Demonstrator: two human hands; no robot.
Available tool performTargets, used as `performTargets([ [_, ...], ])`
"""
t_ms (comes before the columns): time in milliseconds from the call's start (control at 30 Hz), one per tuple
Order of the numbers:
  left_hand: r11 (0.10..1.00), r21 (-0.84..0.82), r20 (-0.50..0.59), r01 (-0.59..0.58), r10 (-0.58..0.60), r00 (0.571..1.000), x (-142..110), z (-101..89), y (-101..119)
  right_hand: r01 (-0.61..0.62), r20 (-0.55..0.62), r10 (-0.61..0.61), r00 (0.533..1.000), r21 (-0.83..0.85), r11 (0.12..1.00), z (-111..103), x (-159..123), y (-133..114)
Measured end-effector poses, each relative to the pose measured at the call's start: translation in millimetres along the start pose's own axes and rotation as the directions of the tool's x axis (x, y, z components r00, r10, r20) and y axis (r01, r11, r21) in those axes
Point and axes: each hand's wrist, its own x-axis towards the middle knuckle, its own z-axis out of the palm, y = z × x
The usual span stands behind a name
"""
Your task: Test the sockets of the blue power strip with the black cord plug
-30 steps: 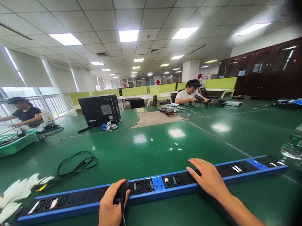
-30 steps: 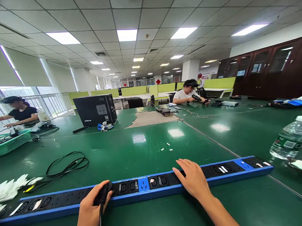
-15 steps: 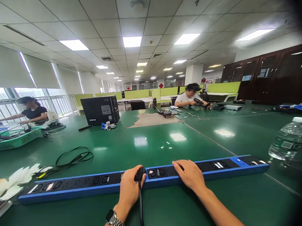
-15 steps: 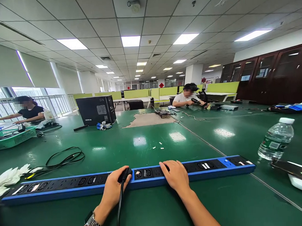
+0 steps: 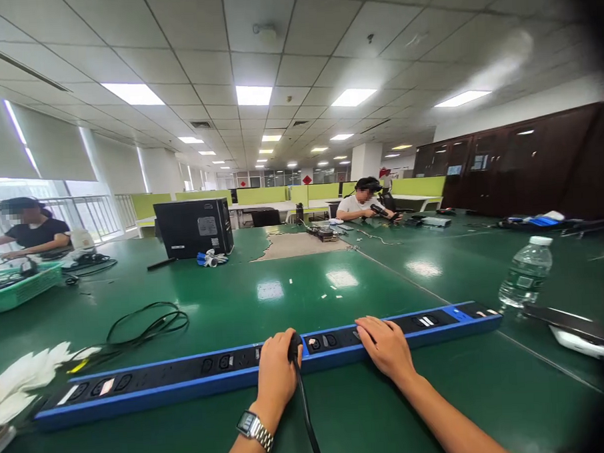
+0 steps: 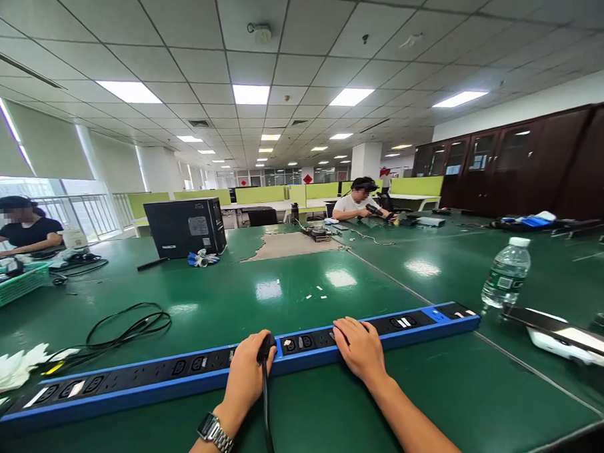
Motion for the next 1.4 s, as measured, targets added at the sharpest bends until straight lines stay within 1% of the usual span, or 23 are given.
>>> performTargets([
  [133, 1.000, -0.009, -0.003, -0.005, 0.005, 1.000, 1, 3.2, -4, 0.010, 0.010, -0.010, 1.000, -0.034, 0.999, 0, 0, 0],
  [233, 1.000, -0.001, 0.016, -0.022, 0.022, 1.000, 0, 2.7, -7, 0.014, 0.009, -0.014, 1.000, -0.045, 0.999, 1, 0, -1],
  [333, 0.999, 0.013, 0.034, -0.030, 0.029, 0.999, 0, 1.3, -7, 0.002, -0.003, -0.002, 1.000, -0.036, 0.999, 0, 2, -4],
  [467, 1.000, -0.005, 0.022, -0.029, 0.029, 0.999, 0, 1.8, -10, -0.015, -0.004, 0.015, 1.000, -0.006, 1.000, -2, 2, -6],
  [533, 0.998, -0.065, -0.010, 0.002, -0.003, 1.000, 1, 2.8, -11, -0.013, -0.007, 0.013, 1.000, 0.002, 1.000, -2, 2, -5],
  [600, 0.983, -0.157, -0.087, 0.093, -0.107, 0.990, 2, 4.9, -11, -0.021, -0.014, 0.021, 1.000, 0.008, 1.000, -2, 2, -4],
  [667, 0.959, -0.230, -0.162, 0.166, -0.206, 0.965, 6, 9.6, -5, -0.037, -0.011, 0.037, 0.999, 0.017, 0.999, -1, 3, -3],
  [700, 0.954, -0.241, -0.170, 0.176, -0.220, 0.961, 8, 13.3, 0, -0.047, -0.003, 0.047, 0.999, 0.024, 0.999, -1, 4, -3],
  [733, 0.957, -0.235, -0.152, 0.168, -0.207, 0.966, 11, 18.1, 7, -0.058, 0.005, 0.058, 0.998, 0.031, 0.998, 0, 5, -3],
  [800, 0.972, -0.195, -0.050, 0.133, -0.145, 0.988, 18, 29.7, 24, -0.083, 0.025, 0.082, 0.996, 0.046, 0.996, -1, 6, -3],
  [833, 0.977, -0.174, 0.004, 0.126, -0.127, 0.992, 23, 36.1, 32, -0.097, 0.034, 0.095, 0.995, 0.055, 0.994, -1, 6, -2],
  [900, 0.983, -0.135, 0.075, 0.125, -0.116, 0.990, 32, 48.6, 49, -0.116, 0.053, 0.112, 0.992, 0.082, 0.990, -2, 6, -2],
  [967, 0.987, -0.106, 0.114, 0.121, -0.109, 0.987, 40, 59.3, 62, -0.123, 0.066, 0.115, 0.991, 0.118, 0.985, -3, 6, -2],
  [1033, 0.986, -0.115, 0.134, 0.118, -0.102, 0.986, 46, 67.6, 71, -0.127, 0.067, 0.118, 0.991, 0.155, 0.980, -3, 6, -1],
  [1167, 0.972, -0.219, 0.167, 0.086, -0.050, 0.985, 49, 76.7, 80, -0.168, 0.031, 0.165, 0.986, 0.241, 0.956, -7, 8, -2],
  [1267, 0.982, -0.180, 0.162, 0.056, -0.027, 0.986, 46, 79.7, 81, -0.186, -0.006, 0.200, 0.980, 0.338, 0.923, -15, 12, -6],
  [1333, 0.982, -0.185, 0.136, 0.042, -0.017, 0.991, 43, 82.1, 82, -0.172, 0.030, 0.177, 0.984, 0.434, 0.884, -21, 15, -9],
  [1400, 0.973, -0.227, 0.103, 0.035, -0.011, 0.995, 41, 85.1, 83, -0.167, 0.112, 0.126, 0.986, 0.531, 0.831, -24, 18, -11],
])
